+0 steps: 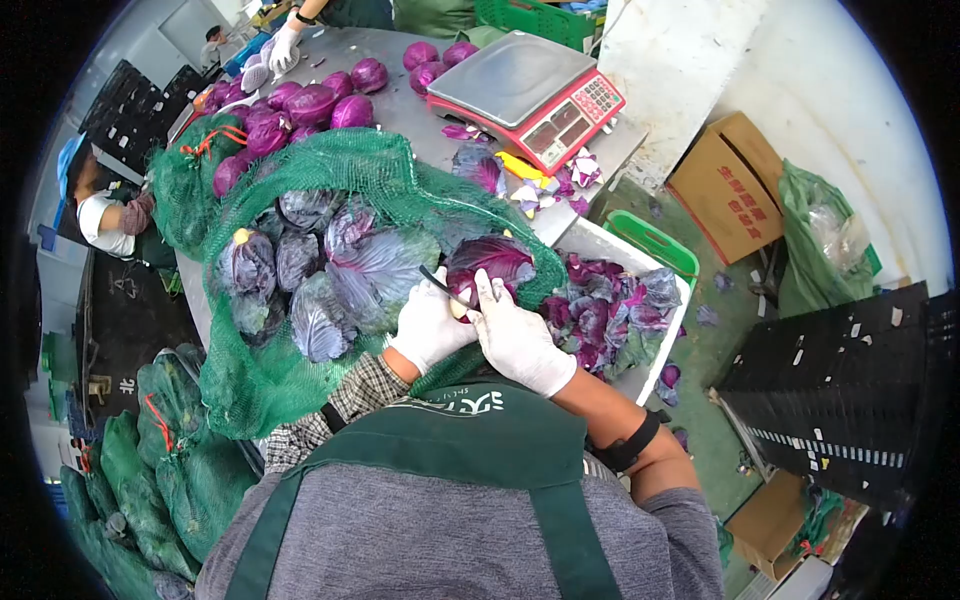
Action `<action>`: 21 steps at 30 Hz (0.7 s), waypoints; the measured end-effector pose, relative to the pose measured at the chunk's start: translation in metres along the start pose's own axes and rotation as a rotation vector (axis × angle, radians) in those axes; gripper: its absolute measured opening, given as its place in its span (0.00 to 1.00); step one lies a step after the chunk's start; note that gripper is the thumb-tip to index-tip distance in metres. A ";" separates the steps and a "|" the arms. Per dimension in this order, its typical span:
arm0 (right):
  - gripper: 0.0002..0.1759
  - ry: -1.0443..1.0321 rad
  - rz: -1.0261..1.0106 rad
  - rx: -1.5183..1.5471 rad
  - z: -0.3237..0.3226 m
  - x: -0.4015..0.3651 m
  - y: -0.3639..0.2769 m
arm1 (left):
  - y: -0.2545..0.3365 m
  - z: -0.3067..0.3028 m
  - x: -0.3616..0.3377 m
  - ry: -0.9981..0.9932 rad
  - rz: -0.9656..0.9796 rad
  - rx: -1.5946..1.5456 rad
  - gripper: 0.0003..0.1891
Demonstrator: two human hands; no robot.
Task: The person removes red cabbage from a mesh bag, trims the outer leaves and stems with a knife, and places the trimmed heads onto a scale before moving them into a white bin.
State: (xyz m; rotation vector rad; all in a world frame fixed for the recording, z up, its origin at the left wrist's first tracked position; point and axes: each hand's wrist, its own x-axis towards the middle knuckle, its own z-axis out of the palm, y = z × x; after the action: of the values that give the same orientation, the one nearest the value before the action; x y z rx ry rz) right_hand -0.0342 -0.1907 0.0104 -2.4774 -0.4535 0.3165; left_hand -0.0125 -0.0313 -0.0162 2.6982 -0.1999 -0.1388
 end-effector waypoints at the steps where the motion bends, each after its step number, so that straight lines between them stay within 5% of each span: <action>1: 0.33 0.028 -0.005 -0.022 0.001 0.000 0.002 | 0.001 0.002 0.001 0.029 0.012 0.042 0.50; 9: 0.24 0.337 -0.225 -0.184 0.011 0.025 0.026 | 0.024 -0.021 0.005 -0.115 -0.138 -0.009 0.51; 12: 0.20 0.394 -0.068 -0.115 -0.006 0.045 0.045 | 0.032 -0.015 -0.018 0.005 0.038 0.126 0.53; 13: 0.20 0.259 0.073 -0.056 -0.016 0.047 0.048 | 0.027 -0.013 -0.024 0.000 0.073 0.105 0.53; 15: 0.22 0.375 0.040 0.003 -0.009 0.040 0.097 | -0.007 -0.005 -0.031 0.123 0.155 -0.069 0.52; 16: 0.23 0.453 0.123 0.003 -0.007 0.035 0.129 | -0.025 -0.003 -0.031 0.102 0.112 -0.188 0.52; 17: 0.22 0.324 0.432 0.273 -0.018 0.030 0.146 | -0.033 -0.003 -0.032 0.107 0.106 -0.247 0.52; 21: 0.26 0.349 0.182 0.240 -0.035 0.011 0.074 | -0.024 -0.006 -0.033 0.095 0.104 -0.198 0.53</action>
State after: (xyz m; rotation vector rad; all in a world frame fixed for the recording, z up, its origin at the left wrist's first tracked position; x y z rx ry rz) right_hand 0.0056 -0.2613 -0.0072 -2.2767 -0.0412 0.0052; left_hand -0.0411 -0.0019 -0.0188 2.4841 -0.2821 0.0007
